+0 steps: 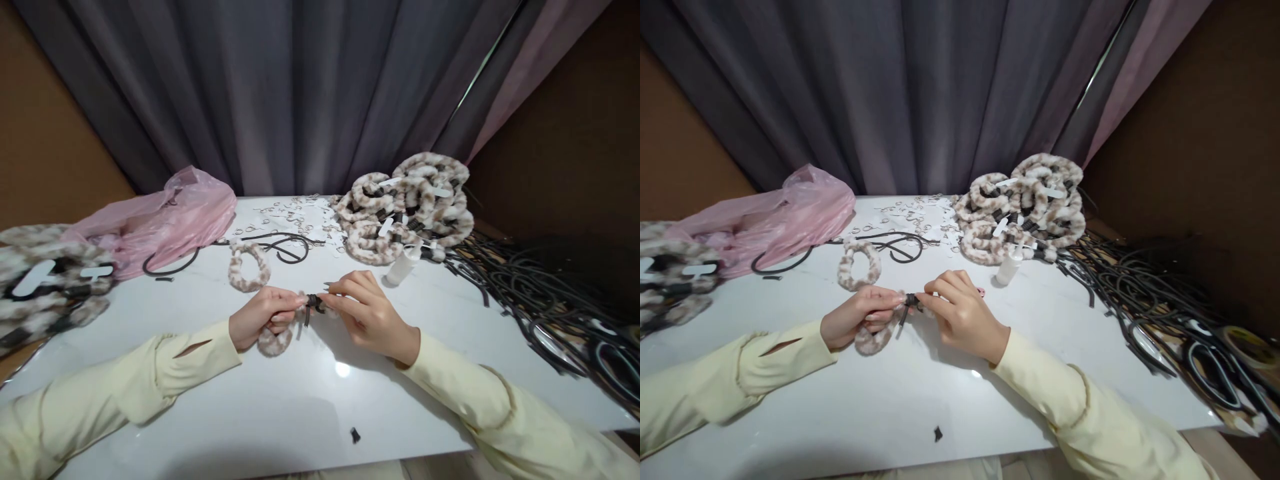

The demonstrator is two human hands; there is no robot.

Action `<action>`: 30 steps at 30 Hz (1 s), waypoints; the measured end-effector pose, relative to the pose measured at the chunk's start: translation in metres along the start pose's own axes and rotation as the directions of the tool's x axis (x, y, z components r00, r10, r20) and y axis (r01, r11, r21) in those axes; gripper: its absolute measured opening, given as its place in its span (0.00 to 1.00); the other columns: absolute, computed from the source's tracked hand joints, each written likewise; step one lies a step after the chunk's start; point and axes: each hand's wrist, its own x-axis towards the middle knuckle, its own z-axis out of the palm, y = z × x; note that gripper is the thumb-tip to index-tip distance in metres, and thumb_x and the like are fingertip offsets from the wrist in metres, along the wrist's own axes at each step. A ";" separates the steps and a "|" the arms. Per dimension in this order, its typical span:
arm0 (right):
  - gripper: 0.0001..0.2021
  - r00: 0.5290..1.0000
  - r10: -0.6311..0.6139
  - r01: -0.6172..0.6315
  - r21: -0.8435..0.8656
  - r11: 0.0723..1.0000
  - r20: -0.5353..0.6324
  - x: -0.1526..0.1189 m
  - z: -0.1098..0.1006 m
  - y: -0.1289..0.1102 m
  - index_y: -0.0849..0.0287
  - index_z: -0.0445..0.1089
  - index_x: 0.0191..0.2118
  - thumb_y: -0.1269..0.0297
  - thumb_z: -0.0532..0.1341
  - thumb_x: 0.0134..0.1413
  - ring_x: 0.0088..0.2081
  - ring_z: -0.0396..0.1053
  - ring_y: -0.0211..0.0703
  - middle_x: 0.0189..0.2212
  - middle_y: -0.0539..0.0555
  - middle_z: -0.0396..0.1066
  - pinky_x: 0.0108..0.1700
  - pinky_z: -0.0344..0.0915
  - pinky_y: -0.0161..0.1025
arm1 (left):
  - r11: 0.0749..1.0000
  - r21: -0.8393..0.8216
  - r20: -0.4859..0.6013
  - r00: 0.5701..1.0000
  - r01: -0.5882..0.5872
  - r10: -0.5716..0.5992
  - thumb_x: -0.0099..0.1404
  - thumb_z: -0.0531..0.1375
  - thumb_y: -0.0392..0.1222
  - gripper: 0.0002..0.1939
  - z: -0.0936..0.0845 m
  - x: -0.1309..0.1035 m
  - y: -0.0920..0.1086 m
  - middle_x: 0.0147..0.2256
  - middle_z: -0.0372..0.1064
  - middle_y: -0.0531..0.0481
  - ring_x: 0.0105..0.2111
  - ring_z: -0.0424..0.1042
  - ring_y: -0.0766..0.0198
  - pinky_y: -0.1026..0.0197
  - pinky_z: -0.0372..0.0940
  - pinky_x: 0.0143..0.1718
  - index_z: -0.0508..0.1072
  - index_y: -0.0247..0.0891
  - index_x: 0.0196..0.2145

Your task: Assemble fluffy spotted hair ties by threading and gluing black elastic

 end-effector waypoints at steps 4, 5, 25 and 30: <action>0.13 0.999 0.005 -0.005 0.002 1.000 0.041 0.001 0.000 0.000 0.60 0.67 0.41 0.80 0.51 0.53 0.34 0.60 0.44 0.33 0.57 0.69 0.34 0.54 0.42 | 1.000 0.017 0.001 1.000 -0.001 0.001 0.56 0.62 0.49 0.19 0.000 0.000 0.000 0.14 0.39 0.63 0.14 0.35 0.78 0.69 0.34 0.15 0.58 0.35 0.21; 0.13 0.999 0.003 -0.003 0.001 1.000 0.046 0.001 0.000 0.000 0.60 0.67 0.41 0.80 0.51 0.53 0.34 0.60 0.44 0.33 0.57 0.69 0.34 0.54 0.42 | 1.000 0.019 0.006 1.000 -0.001 0.001 0.56 0.62 0.49 0.19 0.000 0.000 0.000 0.14 0.39 0.63 0.14 0.35 0.78 0.69 0.33 0.15 0.58 0.35 0.21; 0.19 0.994 -0.044 0.044 0.008 0.999 0.103 -0.001 0.001 0.000 0.65 0.62 0.48 0.82 0.50 0.51 0.35 0.59 0.45 0.36 0.60 0.67 0.34 0.56 0.43 | 1.000 0.020 0.017 1.000 -0.018 0.018 0.58 0.60 0.48 0.17 0.001 0.000 0.000 0.13 0.43 0.62 0.13 0.38 0.78 0.69 0.34 0.14 0.61 0.34 0.21; 0.20 0.987 -0.028 0.028 0.002 1.000 0.156 -0.001 0.001 -0.001 0.63 0.62 0.49 0.82 0.50 0.49 0.34 0.57 0.45 0.36 0.59 0.65 0.34 0.55 0.42 | 1.000 0.007 0.020 1.000 -0.013 0.013 0.58 0.61 0.48 0.19 0.000 0.000 0.000 0.13 0.43 0.62 0.13 0.38 0.78 0.69 0.34 0.14 0.59 0.34 0.20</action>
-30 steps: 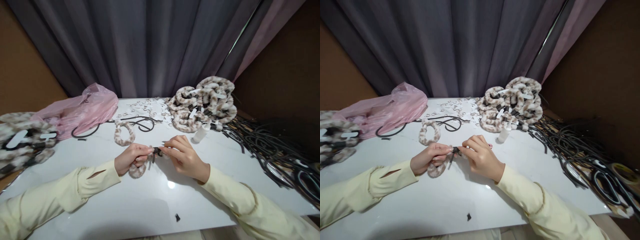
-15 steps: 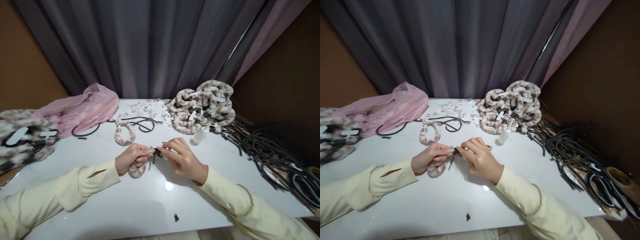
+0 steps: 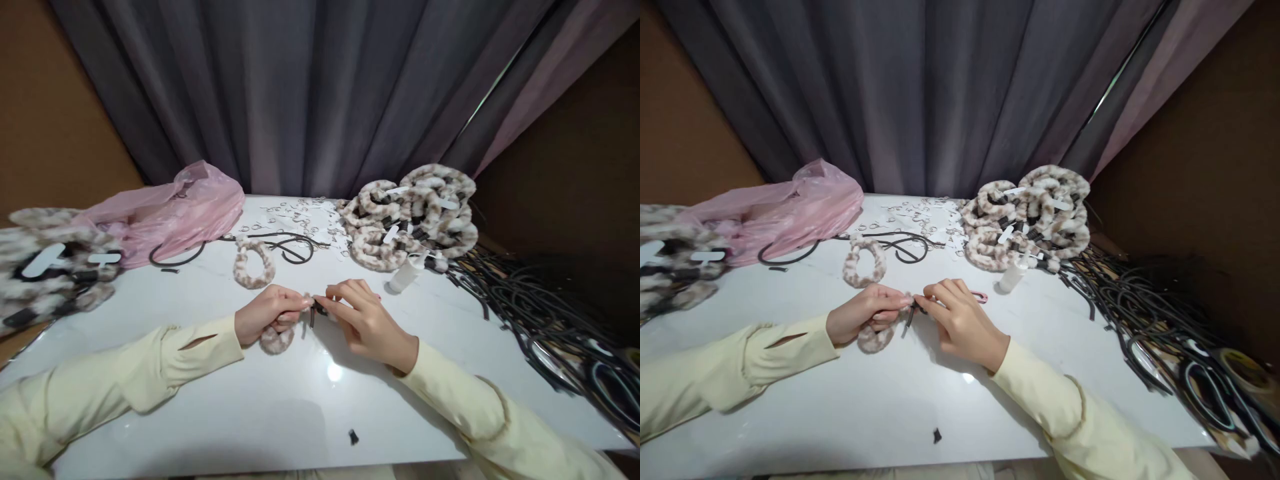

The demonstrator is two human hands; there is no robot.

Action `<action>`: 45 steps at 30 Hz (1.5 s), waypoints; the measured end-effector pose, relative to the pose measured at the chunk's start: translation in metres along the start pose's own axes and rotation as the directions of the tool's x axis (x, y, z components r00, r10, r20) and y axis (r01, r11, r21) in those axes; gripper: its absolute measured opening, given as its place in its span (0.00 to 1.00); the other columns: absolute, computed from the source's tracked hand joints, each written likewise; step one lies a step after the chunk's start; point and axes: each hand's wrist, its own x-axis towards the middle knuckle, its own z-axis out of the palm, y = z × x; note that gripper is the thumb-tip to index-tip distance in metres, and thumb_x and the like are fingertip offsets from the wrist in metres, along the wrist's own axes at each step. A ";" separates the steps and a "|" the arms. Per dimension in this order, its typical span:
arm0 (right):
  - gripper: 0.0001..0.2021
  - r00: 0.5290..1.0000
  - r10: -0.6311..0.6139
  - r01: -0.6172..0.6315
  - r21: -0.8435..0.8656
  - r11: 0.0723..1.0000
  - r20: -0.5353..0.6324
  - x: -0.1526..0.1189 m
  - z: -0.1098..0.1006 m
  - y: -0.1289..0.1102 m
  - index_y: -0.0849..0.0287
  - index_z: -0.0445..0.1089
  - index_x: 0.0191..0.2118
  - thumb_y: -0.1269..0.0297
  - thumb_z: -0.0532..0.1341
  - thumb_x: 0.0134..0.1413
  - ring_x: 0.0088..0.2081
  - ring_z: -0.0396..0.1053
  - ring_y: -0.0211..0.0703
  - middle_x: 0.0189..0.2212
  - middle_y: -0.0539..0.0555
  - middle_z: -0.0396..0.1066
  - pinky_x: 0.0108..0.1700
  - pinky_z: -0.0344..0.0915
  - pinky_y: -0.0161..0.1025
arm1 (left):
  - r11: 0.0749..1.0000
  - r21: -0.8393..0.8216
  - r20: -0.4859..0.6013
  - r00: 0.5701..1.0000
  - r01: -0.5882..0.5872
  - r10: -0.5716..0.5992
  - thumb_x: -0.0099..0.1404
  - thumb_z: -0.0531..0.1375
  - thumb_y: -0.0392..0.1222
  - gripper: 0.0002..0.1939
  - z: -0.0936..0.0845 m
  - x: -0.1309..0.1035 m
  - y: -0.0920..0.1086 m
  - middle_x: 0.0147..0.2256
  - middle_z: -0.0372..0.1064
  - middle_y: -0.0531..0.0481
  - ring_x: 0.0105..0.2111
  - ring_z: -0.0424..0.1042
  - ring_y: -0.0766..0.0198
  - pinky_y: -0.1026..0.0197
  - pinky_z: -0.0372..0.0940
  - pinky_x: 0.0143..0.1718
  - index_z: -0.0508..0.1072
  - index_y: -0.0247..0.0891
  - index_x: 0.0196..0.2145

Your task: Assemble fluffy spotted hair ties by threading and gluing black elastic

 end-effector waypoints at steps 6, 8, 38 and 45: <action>0.09 0.996 -0.088 0.087 -0.076 0.993 -0.013 0.004 0.005 -0.005 0.66 0.64 0.43 0.75 0.53 0.57 0.36 0.59 0.45 0.37 0.60 0.67 0.36 0.56 0.42 | 0.998 -0.060 -0.022 0.999 0.034 -0.035 0.56 0.62 0.47 0.19 0.000 0.003 0.001 0.16 0.42 0.63 0.15 0.36 0.78 0.70 0.33 0.15 0.56 0.35 0.21; 0.08 0.989 -0.143 0.147 -0.124 0.981 0.044 0.006 0.010 -0.006 0.67 0.65 0.42 0.75 0.52 0.59 0.35 0.59 0.45 0.35 0.60 0.68 0.36 0.56 0.42 | 0.997 -0.070 -0.020 0.999 0.042 -0.043 0.55 0.62 0.47 0.19 0.001 0.004 0.001 0.16 0.42 0.63 0.16 0.35 0.78 0.70 0.32 0.15 0.55 0.36 0.21; 0.11 0.998 -0.043 0.056 0.390 0.919 -0.041 0.003 0.012 -0.011 0.61 0.62 0.35 0.83 0.49 0.53 0.33 0.59 0.42 0.31 0.57 0.65 0.32 0.61 0.39 | 0.594 0.770 -0.036 0.914 -0.232 0.404 0.64 0.48 0.44 0.18 0.004 0.001 -0.010 0.16 0.55 0.56 0.18 0.53 0.72 0.68 0.50 0.21 0.62 0.35 0.19; 0.10 0.970 0.241 -0.205 0.417 0.886 -0.034 0.009 0.014 -0.007 0.58 0.57 0.30 0.79 0.47 0.57 0.36 0.65 0.41 0.35 0.57 0.67 0.34 0.62 0.37 | 0.279 0.843 0.262 0.805 -0.459 0.532 0.65 0.46 0.37 0.14 0.002 0.000 -0.015 0.15 0.50 0.59 0.15 0.51 0.73 0.67 0.48 0.19 0.61 0.36 0.22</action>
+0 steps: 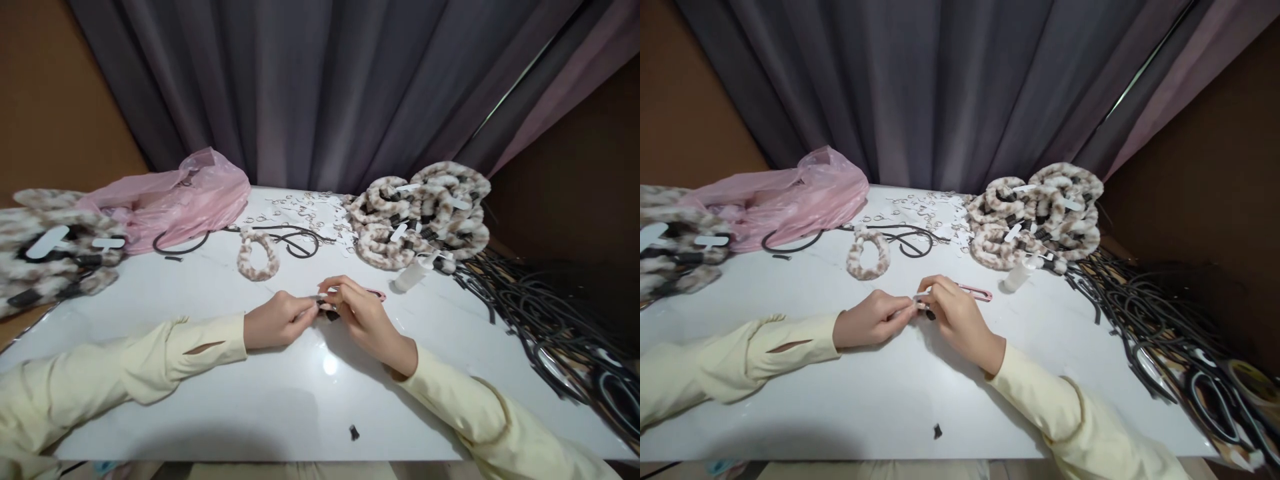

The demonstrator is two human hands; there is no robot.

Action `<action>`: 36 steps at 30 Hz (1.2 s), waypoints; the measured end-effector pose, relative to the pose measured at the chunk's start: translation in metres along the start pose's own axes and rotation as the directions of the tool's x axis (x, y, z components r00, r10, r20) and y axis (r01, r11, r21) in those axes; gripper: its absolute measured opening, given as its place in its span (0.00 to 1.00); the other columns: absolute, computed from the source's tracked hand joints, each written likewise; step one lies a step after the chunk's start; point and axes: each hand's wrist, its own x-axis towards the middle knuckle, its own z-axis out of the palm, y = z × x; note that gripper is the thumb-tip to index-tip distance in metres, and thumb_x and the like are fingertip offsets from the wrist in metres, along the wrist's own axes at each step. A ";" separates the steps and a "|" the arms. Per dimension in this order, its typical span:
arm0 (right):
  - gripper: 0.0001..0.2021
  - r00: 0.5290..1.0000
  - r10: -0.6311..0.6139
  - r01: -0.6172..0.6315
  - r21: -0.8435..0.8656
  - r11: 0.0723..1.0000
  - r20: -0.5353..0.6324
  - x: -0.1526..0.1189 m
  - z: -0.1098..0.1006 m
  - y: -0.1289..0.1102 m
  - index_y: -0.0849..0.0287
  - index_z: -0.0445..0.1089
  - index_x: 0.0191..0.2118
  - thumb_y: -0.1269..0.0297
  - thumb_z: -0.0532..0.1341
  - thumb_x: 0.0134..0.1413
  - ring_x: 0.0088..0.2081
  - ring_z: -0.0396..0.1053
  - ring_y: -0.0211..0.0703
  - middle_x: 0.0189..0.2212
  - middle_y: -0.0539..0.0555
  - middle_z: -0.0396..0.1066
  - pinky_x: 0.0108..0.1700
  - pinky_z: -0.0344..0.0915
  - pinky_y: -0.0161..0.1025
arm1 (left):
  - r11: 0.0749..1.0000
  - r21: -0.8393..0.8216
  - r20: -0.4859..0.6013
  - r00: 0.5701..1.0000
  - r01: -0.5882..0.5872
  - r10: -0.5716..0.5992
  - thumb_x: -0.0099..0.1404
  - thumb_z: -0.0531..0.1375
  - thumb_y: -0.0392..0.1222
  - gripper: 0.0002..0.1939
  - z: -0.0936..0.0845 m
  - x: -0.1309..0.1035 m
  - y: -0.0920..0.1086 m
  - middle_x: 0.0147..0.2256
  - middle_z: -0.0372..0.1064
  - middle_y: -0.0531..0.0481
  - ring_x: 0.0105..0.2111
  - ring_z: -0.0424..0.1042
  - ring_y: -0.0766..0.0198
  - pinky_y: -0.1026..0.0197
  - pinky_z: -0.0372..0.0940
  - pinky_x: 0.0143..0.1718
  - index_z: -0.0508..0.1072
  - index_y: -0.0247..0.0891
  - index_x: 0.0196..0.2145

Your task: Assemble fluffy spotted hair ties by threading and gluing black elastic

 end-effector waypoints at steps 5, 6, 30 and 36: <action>0.09 0.980 0.189 -0.192 0.046 0.980 0.062 0.001 0.005 0.003 0.58 0.59 0.30 0.78 0.48 0.56 0.30 0.69 0.39 0.29 0.53 0.71 0.31 0.62 0.34 | 0.973 0.179 0.085 0.988 -0.146 0.132 0.66 0.44 0.36 0.12 0.002 -0.005 0.001 0.18 0.57 0.55 0.16 0.58 0.68 0.64 0.51 0.20 0.61 0.37 0.28; 0.09 0.982 0.181 -0.183 0.029 0.983 0.061 0.001 0.005 0.003 0.58 0.59 0.30 0.78 0.48 0.56 0.30 0.69 0.39 0.28 0.53 0.71 0.30 0.62 0.34 | 0.966 0.204 0.094 0.985 -0.158 0.141 0.67 0.43 0.36 0.12 0.002 -0.006 0.001 0.17 0.57 0.55 0.16 0.58 0.67 0.64 0.51 0.20 0.61 0.37 0.28; 0.13 0.731 0.572 -0.680 0.331 0.654 0.372 0.012 0.002 -0.004 0.62 0.61 0.23 0.59 0.63 0.47 0.19 0.53 0.31 0.16 0.45 0.57 0.21 0.50 0.31 | 0.595 0.610 0.107 0.798 -0.523 0.593 0.63 0.46 0.29 0.09 0.005 -0.010 0.002 0.17 0.61 0.53 0.15 0.59 0.66 0.61 0.50 0.14 0.63 0.34 0.31; 0.10 0.852 0.491 -0.523 0.241 0.818 0.183 0.005 0.000 -0.020 0.58 0.57 0.39 0.69 0.59 0.52 0.21 0.59 0.31 0.32 0.49 0.64 0.24 0.57 0.31 | 0.563 0.637 0.106 0.783 -0.527 0.613 0.63 0.45 0.28 0.10 0.004 -0.009 0.003 0.18 0.61 0.53 0.16 0.60 0.66 0.61 0.52 0.14 0.63 0.36 0.30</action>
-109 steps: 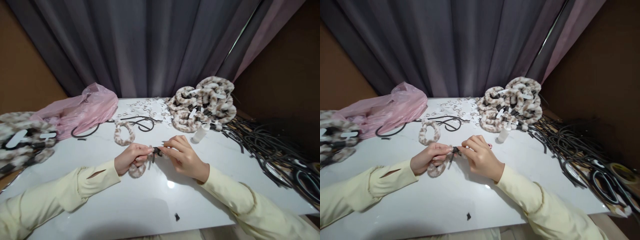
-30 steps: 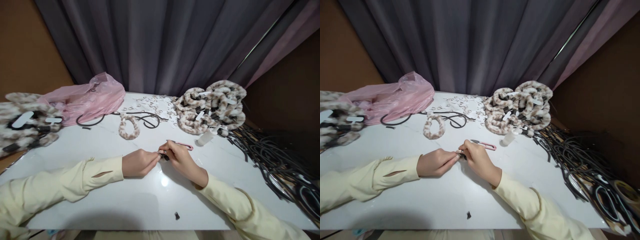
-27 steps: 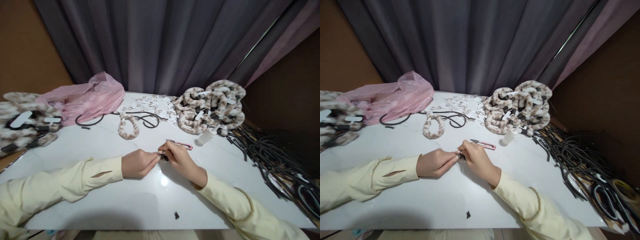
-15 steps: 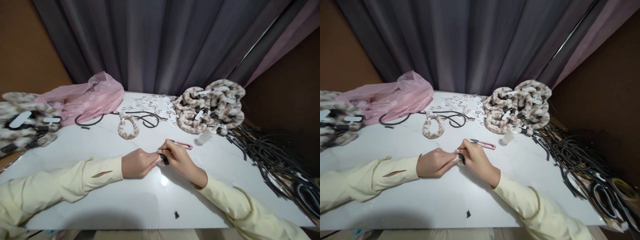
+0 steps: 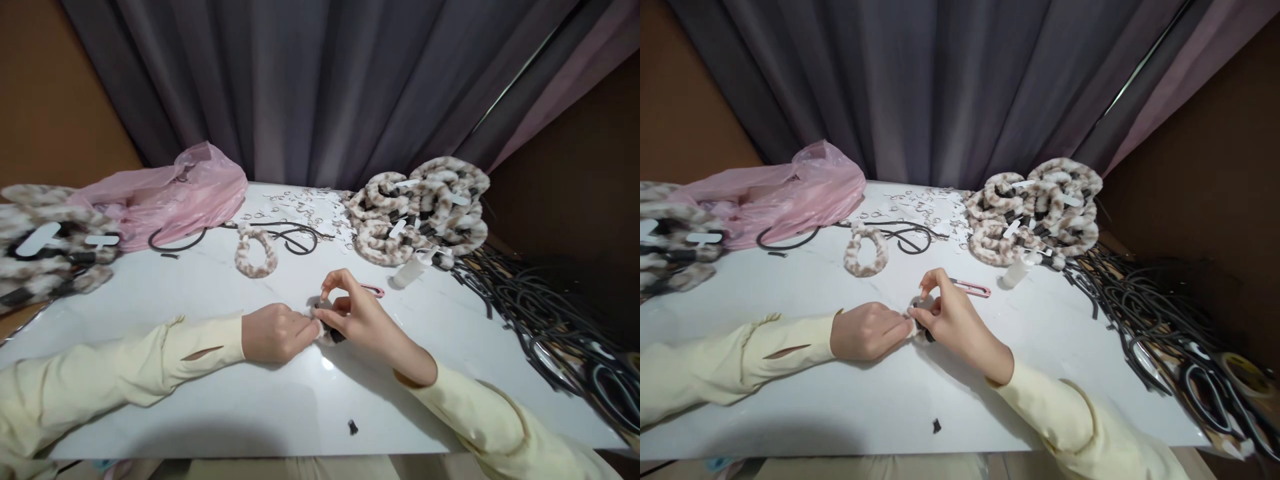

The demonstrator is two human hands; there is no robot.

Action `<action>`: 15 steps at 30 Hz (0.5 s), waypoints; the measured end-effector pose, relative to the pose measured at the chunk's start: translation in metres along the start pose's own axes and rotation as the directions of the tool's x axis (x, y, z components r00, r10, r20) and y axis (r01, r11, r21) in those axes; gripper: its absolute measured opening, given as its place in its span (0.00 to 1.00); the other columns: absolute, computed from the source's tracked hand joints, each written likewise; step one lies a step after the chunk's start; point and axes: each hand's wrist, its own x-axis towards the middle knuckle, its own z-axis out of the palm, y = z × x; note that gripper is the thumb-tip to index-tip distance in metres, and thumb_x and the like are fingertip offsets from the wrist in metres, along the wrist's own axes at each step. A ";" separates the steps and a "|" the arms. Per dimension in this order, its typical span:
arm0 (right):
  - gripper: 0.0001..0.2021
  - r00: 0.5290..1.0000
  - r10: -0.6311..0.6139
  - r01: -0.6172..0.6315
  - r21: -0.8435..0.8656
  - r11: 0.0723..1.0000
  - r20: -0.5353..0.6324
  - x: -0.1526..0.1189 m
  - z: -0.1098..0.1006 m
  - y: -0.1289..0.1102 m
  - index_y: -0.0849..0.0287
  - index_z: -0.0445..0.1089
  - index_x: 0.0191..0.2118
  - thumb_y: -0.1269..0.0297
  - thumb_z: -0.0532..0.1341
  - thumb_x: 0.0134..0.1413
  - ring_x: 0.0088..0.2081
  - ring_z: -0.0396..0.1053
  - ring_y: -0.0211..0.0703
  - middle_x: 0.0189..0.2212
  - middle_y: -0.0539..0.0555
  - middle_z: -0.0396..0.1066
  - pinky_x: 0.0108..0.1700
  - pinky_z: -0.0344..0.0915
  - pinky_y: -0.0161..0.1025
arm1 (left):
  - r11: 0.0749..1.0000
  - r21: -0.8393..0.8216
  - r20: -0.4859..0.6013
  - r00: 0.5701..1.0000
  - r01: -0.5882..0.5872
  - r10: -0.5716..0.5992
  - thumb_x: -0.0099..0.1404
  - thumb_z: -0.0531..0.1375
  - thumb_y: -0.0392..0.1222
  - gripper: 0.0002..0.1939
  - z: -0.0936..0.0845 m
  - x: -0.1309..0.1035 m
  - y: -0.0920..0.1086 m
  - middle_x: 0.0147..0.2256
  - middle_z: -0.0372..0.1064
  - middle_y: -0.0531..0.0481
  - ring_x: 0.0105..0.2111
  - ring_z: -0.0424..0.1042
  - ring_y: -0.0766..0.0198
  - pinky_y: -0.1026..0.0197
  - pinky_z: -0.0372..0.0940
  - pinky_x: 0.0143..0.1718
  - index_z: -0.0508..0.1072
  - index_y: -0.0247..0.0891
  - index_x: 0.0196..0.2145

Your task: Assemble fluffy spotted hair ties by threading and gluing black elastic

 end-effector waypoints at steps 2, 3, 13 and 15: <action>0.04 0.988 -0.152 0.140 -0.205 0.969 -0.041 -0.004 0.003 0.000 0.58 0.59 0.34 0.71 0.56 0.55 0.25 0.61 0.33 0.34 0.52 0.63 0.27 0.59 0.33 | 1.000 0.002 0.011 1.000 0.021 -0.021 0.64 0.45 0.29 0.11 0.000 0.000 0.000 0.17 0.60 0.53 0.16 0.60 0.66 0.61 0.53 0.15 0.63 0.36 0.29; 0.03 0.974 -0.223 0.205 -0.293 0.934 -0.027 -0.005 0.004 0.000 0.59 0.60 0.32 0.72 0.54 0.56 0.27 0.62 0.35 0.33 0.53 0.63 0.29 0.60 0.34 | 0.999 -0.001 0.012 0.999 0.033 -0.033 0.64 0.46 0.29 0.11 0.000 -0.001 0.000 0.17 0.60 0.54 0.16 0.59 0.66 0.61 0.52 0.15 0.63 0.36 0.28; 0.10 0.884 -0.256 0.442 -0.520 0.731 0.392 -0.014 -0.014 -0.008 0.64 0.63 0.43 0.75 0.52 0.55 0.38 0.66 0.46 0.42 0.61 0.64 0.37 0.65 0.40 | 0.985 -0.117 0.039 0.991 0.128 -0.125 0.65 0.45 0.31 0.11 0.001 -0.002 0.000 0.18 0.62 0.52 0.17 0.61 0.66 0.62 0.54 0.16 0.63 0.37 0.27; 0.09 0.873 -0.291 0.478 -0.570 0.668 0.391 -0.014 -0.012 -0.007 0.64 0.64 0.42 0.76 0.51 0.56 0.37 0.65 0.47 0.39 0.60 0.65 0.35 0.65 0.41 | 0.985 -0.113 0.038 0.992 0.127 -0.124 0.65 0.45 0.32 0.12 0.001 -0.002 0.001 0.18 0.61 0.52 0.17 0.60 0.66 0.62 0.54 0.16 0.63 0.37 0.26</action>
